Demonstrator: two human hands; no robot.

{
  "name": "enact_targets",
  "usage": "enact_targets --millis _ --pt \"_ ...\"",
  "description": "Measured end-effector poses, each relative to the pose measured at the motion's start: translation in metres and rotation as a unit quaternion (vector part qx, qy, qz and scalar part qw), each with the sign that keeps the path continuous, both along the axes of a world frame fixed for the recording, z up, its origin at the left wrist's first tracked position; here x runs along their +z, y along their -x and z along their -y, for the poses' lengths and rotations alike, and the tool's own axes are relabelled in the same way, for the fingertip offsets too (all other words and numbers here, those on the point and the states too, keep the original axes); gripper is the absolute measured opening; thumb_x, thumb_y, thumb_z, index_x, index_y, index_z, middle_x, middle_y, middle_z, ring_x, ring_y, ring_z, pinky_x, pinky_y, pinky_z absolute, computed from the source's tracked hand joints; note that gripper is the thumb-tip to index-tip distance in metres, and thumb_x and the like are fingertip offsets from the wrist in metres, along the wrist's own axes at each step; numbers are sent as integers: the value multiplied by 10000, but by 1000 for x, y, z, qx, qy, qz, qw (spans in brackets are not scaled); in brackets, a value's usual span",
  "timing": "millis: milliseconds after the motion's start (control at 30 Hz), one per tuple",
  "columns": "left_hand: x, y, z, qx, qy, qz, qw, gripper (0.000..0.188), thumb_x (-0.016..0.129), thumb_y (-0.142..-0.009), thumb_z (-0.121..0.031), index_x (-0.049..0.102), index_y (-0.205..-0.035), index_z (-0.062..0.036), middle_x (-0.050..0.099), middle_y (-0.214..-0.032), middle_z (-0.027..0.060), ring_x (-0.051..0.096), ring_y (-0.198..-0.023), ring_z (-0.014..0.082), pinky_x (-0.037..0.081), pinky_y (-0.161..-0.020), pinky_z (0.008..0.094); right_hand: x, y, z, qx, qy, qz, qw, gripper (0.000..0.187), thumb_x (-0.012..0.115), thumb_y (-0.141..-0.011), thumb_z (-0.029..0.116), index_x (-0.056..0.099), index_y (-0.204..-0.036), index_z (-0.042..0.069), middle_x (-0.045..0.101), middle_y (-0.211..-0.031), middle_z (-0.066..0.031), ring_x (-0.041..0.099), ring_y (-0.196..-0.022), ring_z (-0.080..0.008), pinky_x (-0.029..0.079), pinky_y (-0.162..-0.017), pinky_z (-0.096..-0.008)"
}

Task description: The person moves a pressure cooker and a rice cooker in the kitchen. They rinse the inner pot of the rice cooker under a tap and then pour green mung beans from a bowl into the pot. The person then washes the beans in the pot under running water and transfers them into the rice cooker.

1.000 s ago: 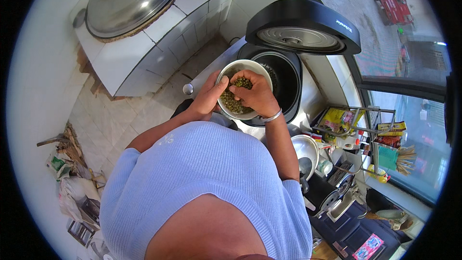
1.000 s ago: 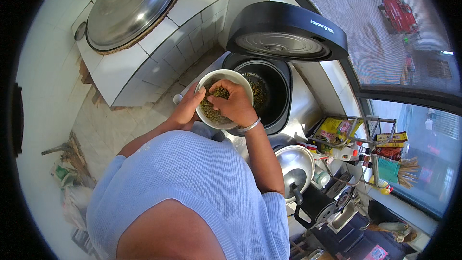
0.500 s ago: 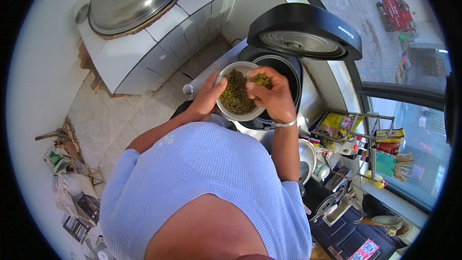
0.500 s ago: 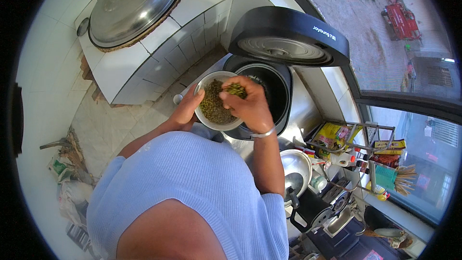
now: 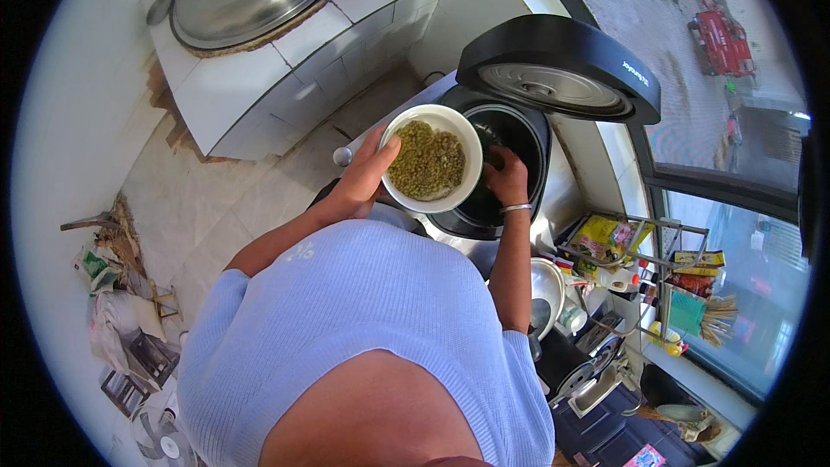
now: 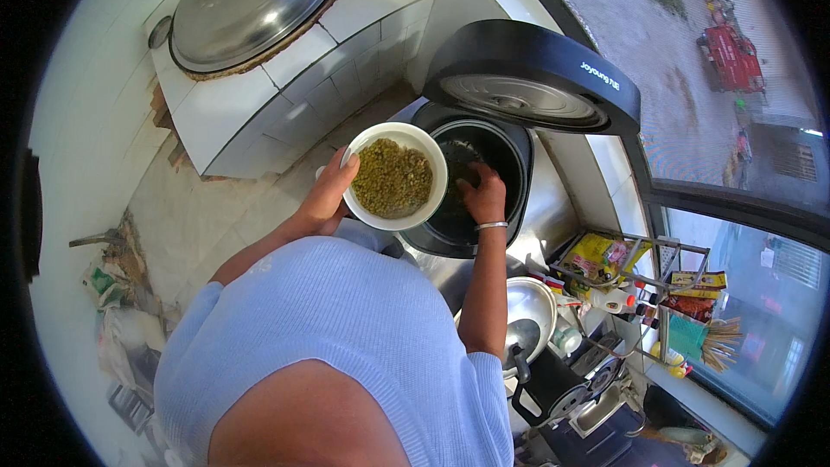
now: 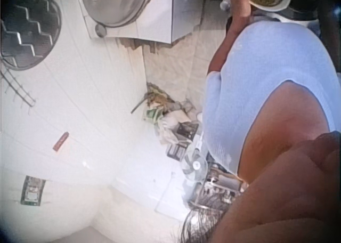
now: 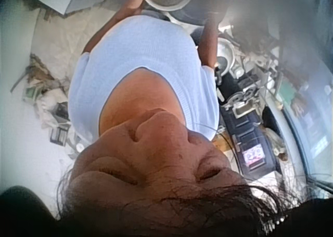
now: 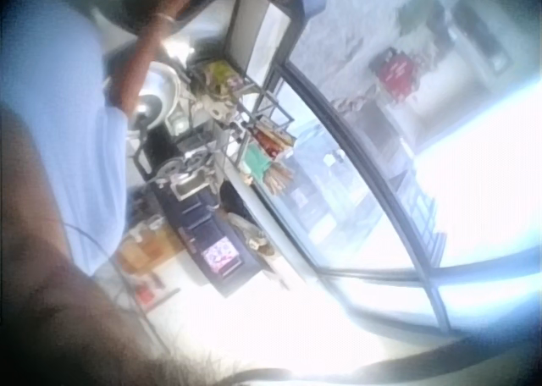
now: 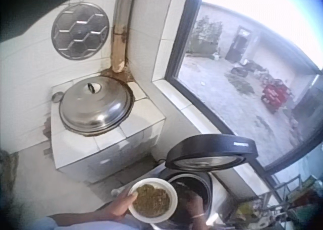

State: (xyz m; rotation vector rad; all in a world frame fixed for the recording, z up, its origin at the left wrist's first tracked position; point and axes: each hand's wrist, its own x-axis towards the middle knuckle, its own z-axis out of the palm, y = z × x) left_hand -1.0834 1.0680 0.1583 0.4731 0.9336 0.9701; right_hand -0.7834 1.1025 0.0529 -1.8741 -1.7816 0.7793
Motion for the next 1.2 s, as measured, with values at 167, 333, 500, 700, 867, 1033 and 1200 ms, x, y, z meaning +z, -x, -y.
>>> enact_targets --millis 167,333,500,700,867,1033,1200 --pt "6 -1 2 21 4 -1 1000 614 517 -935 -458 333 -1389 -89 491 -1303 87 485 -1195 196 418 -966 371 44 21 2 102 -115 189 970 269 679 -706 84 640 -970 52 652 -928 -165 620 -871 -354 511 -750 -427" --pt "-1 -1 2 14 -11 9 1000 609 518 -935 -458 333 -1388 -94 492 -1305 84 487 -1193 193 418 -966 372 139 60 15 30 -209 112 971 137 625 -776 37 627 -914 33 636 -874 -158 613 -818 -340 505 -700 -419" --pt "1 -3 3 5 -5 25 1000 548 496 -953 -432 357 -1354 -85 511 -1261 84 507 -1168 192 448 -938 367 171 117 10 191 -258 27 947 154 655 -767 56 619 -910 12 630 -888 -149 615 -838 -326 526 -707 -379" --pt "1 -7 1 16 -9 19 1000 488 448 -980 -404 361 -1338 -84 497 -1249 95 515 -1160 192 476 -913 367 151 143 9 301 -150 169 926 539 740 -711 218 525 -1167 25 532 -1123 -226 581 -939 -364 498 -810 -410" --pt "-3 -7 0 31 -46 24 998 478 435 -987 -398 361 -1336 -81 485 -1256 95 508 -1163 192 459 -941 364 141 148 3 322 -87 68 940 527 715 -702 180 519 -1169 35 511 -1090 -228 577 -913 -390 491 -807 -421" --pt "-5 -5 3 37 -61 22 997 478 440 -986 -396 363 -1333 -76 487 -1253 89 500 -1166 190 442 -958 361 131 159 2 319 -16 8 947 444 694 -691 113 555 -1101 13 556 -953 -226 576 -893 -402 486 -787 -428" --pt "-14 -3 5 50 -73 -3 996 484 460 -979 -393 361 -1332 -77 490 -1250 86 499 -1161 186 436 -960 362 117 160 -9 338 -37 -141 930 333 666 -693 92 567 -994 -10 601 -812 -231 592 -813 -406 493 -759 -427"
